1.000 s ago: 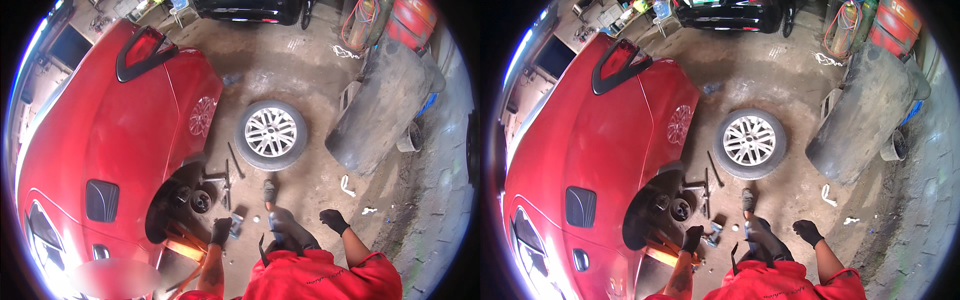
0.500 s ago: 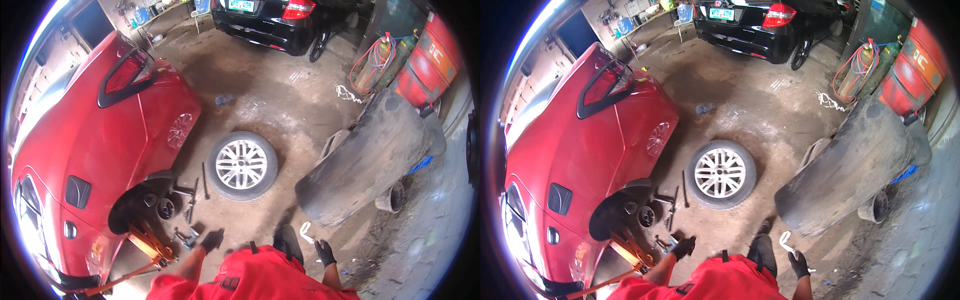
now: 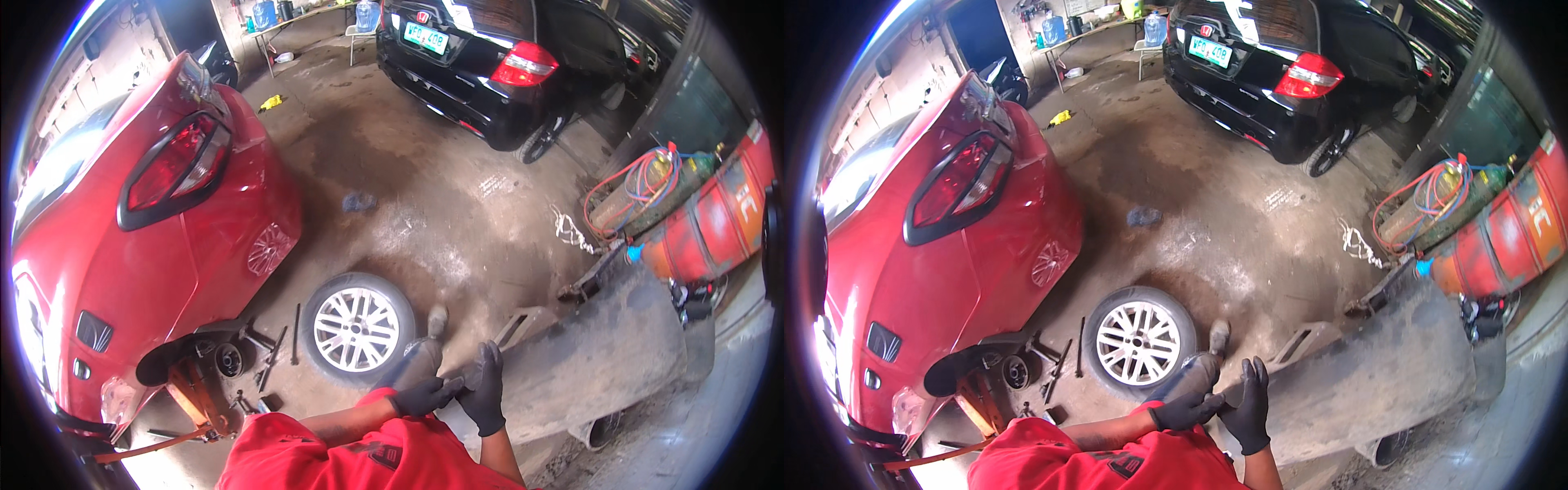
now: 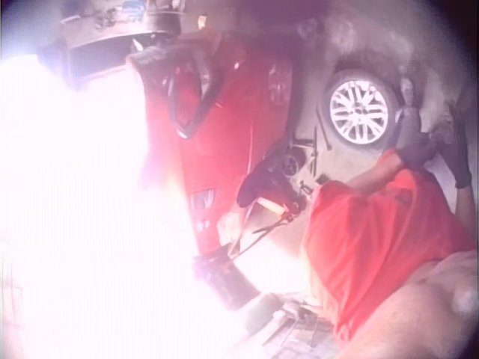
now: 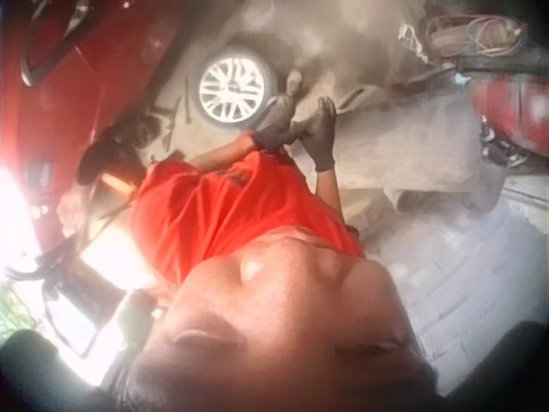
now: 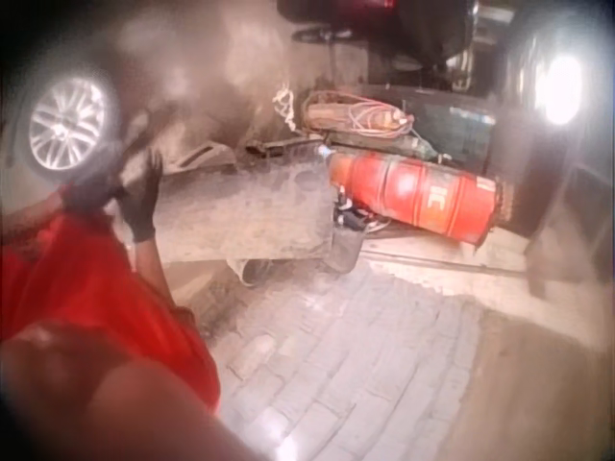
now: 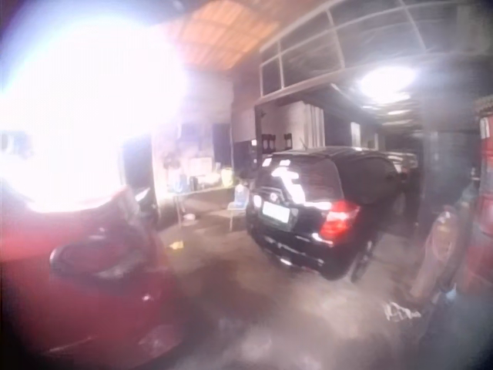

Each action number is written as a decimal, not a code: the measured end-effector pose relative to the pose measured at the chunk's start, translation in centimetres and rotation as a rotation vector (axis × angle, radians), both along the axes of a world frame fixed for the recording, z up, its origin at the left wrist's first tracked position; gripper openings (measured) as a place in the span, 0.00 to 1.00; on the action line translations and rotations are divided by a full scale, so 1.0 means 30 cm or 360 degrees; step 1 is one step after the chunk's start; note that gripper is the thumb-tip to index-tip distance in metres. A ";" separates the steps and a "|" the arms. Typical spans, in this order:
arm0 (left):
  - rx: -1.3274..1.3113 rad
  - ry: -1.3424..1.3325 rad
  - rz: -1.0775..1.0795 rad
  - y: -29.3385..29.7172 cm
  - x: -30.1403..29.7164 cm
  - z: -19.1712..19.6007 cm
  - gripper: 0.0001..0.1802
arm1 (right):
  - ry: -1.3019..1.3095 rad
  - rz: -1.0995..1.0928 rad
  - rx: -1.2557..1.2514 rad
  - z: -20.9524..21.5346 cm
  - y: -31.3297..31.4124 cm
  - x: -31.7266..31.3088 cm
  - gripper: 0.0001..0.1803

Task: The person removes a car's brake rotor by first loosening the axle nut with a large wrench, then using a hammer to tap the rotor loose, and finally pulling it off the hub. The removed rotor is placed on the floor.

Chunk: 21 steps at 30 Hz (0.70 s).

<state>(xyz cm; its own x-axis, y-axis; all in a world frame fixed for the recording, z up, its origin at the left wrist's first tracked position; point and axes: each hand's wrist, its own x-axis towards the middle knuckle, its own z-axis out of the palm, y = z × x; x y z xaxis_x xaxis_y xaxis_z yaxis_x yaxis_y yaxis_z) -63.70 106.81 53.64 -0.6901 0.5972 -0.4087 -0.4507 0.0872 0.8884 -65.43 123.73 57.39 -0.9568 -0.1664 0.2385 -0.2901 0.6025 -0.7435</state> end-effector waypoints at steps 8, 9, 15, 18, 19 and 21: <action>0.0102 -0.0111 0.0367 -0.051 -0.996 0.000 0.39 | -0.0172 0.0193 0.0173 -0.048 -0.071 -0.967 0.41; 0.0057 -0.0050 0.0401 -0.101 -1.134 0.040 0.39 | -0.0165 0.0260 0.0297 -0.034 -0.096 -1.123 0.41; -0.0028 0.0404 0.0705 -0.340 -1.624 0.147 0.36 | -0.0356 0.0716 0.0338 0.185 -0.337 -1.735 0.37; -0.0481 0.0644 0.0852 -0.431 -1.848 0.101 0.36 | -0.0321 0.0932 0.0667 0.266 -0.433 -1.996 0.32; -0.0513 0.0543 0.1000 -0.452 -1.923 0.084 0.37 | -0.0127 0.1164 0.0911 0.281 -0.457 -2.089 0.31; -0.0660 0.0414 0.1070 -0.516 -2.080 0.063 0.35 | 0.0298 0.1618 0.1385 0.305 -0.496 -2.283 0.29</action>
<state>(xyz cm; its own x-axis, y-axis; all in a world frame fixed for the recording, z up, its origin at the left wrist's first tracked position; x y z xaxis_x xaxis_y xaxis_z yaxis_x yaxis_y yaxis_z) -126.11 91.33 55.52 -0.9488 -0.1403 -0.2829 -0.3082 0.2160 0.9265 -133.91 108.84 66.55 -0.2857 -0.9385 -0.1938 -0.9399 0.3139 -0.1343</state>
